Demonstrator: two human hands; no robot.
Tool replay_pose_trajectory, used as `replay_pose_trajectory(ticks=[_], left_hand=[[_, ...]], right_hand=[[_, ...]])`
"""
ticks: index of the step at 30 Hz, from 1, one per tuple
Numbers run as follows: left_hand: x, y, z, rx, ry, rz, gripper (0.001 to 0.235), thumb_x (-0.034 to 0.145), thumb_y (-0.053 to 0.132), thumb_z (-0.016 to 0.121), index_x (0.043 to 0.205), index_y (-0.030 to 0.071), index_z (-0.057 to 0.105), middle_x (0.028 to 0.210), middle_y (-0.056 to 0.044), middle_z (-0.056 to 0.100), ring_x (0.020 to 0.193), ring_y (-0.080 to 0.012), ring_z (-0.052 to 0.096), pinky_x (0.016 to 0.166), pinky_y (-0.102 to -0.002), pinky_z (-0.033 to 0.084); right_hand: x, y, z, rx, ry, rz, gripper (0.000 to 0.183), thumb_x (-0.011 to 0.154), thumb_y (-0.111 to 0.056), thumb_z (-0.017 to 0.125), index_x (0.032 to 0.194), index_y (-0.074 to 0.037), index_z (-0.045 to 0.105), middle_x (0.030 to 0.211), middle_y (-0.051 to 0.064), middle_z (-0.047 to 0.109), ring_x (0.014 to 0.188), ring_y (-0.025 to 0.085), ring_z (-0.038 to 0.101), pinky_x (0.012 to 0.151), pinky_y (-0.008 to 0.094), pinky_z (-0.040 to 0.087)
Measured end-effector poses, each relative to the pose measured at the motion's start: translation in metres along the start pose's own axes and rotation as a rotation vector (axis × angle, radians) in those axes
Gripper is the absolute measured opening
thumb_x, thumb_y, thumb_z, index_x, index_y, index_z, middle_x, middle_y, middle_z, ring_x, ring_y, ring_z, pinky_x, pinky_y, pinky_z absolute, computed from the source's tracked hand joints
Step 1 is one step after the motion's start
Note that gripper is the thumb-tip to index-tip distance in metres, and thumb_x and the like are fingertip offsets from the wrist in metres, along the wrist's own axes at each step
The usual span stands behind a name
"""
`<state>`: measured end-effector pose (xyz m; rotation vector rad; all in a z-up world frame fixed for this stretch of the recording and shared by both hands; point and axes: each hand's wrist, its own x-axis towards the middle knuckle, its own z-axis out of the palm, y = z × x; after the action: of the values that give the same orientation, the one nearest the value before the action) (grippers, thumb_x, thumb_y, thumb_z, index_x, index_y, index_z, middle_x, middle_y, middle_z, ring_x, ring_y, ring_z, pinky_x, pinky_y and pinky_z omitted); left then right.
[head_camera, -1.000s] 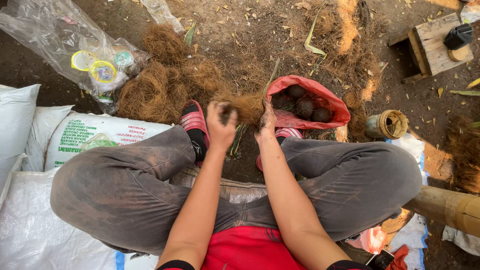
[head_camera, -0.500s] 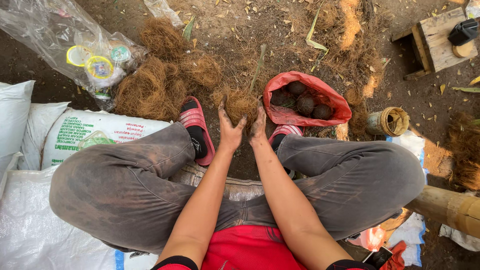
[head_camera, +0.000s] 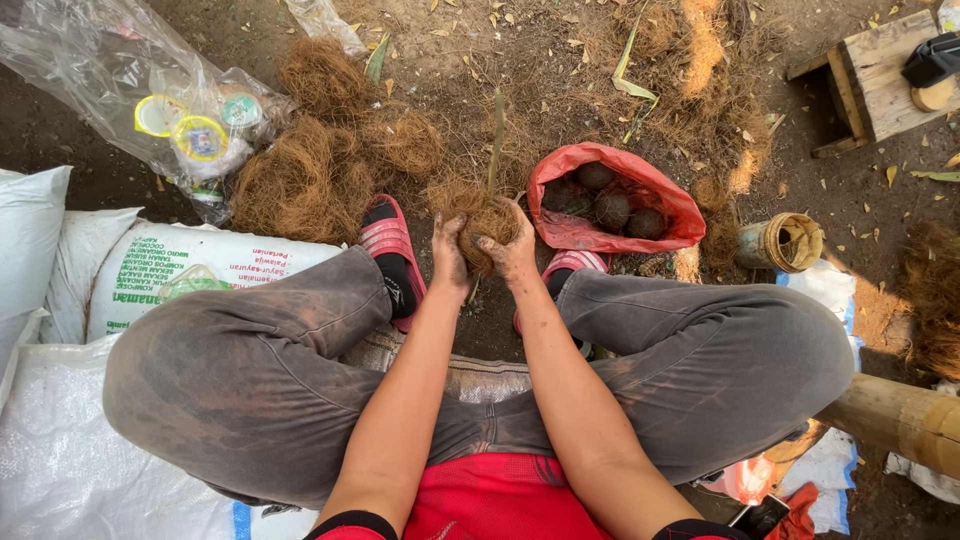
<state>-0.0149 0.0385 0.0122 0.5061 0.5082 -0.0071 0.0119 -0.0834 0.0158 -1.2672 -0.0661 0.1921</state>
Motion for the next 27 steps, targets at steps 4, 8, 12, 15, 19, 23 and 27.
replay_pose_trajectory(ticks=[4,8,12,15,19,23,27], left_hand=[[-0.014,0.009,0.016,-0.107,0.131,-0.012,0.042,0.098,0.018,0.057,0.138,0.008,0.053,0.123,-0.011,0.065,0.108,-0.0267,0.067,0.091,-0.045,0.057],[-0.015,0.004,0.025,-0.089,0.18,0.229,0.044,0.098,0.007,0.066,0.139,0.002,0.053,0.124,-0.013,0.064,0.109,-0.0264,0.065,0.093,-0.043,0.056],[-0.006,-0.001,0.019,0.109,0.362,0.396,0.05,0.097,0.008,0.07,0.141,0.001,0.048,0.131,-0.012,0.06,0.114,-0.0236,0.061,0.097,-0.039,0.052],[-0.004,-0.012,0.008,0.296,0.356,0.522,0.061,0.095,0.008,0.071,0.146,0.002,0.039,0.137,-0.012,0.056,0.121,-0.0223,0.057,0.105,-0.036,0.046],[-0.005,-0.031,-0.006,0.441,0.285,0.488,0.064,0.1,0.013,0.067,0.151,0.003,0.029,0.142,-0.012,0.052,0.128,-0.022,0.053,0.111,-0.034,0.04],[-0.002,-0.044,-0.014,0.309,0.157,0.449,0.055,0.103,0.012,0.067,0.15,-0.004,0.041,0.141,-0.019,0.057,0.126,-0.0264,0.056,0.111,-0.039,0.044],[0.008,-0.04,-0.014,0.151,0.199,0.37,0.06,0.1,0.014,0.068,0.15,0.0,0.039,0.145,-0.016,0.053,0.131,-0.0245,0.053,0.113,-0.039,0.041]], right_hand=[[-0.003,0.001,0.003,-0.104,0.004,-0.042,0.079,0.078,-0.038,0.087,0.139,0.002,0.054,0.126,0.009,0.065,0.116,0.02,0.065,0.102,0.034,0.054],[-0.008,0.012,0.002,-0.363,0.113,-0.2,0.083,0.088,-0.053,0.079,0.143,0.003,0.053,0.133,0.012,0.059,0.126,0.023,0.06,0.109,0.036,0.048],[-0.004,0.025,-0.002,-0.152,0.123,0.027,0.087,0.097,-0.059,0.071,0.154,0.007,0.059,0.11,0.013,0.055,0.091,0.021,0.044,0.093,0.037,0.042],[-0.004,0.037,0.003,0.299,0.015,0.125,0.091,0.088,-0.062,0.071,0.152,-0.003,0.046,0.145,0.01,0.062,0.133,0.017,0.06,0.114,0.029,0.046],[0.001,0.05,0.015,-0.025,0.247,0.072,0.062,0.091,-0.033,0.076,0.137,0.003,0.055,0.127,0.01,0.066,0.112,0.018,0.064,0.097,0.033,0.053],[0.004,0.054,0.006,-0.167,0.516,0.08,0.039,0.1,-0.019,0.068,0.126,0.009,0.065,0.114,0.012,0.072,0.1,0.018,0.066,0.089,0.03,0.054],[0.005,0.056,-0.001,0.09,0.544,0.119,0.031,0.102,-0.015,0.062,0.123,0.008,0.064,0.112,0.01,0.071,0.096,0.016,0.067,0.085,0.029,0.055]])
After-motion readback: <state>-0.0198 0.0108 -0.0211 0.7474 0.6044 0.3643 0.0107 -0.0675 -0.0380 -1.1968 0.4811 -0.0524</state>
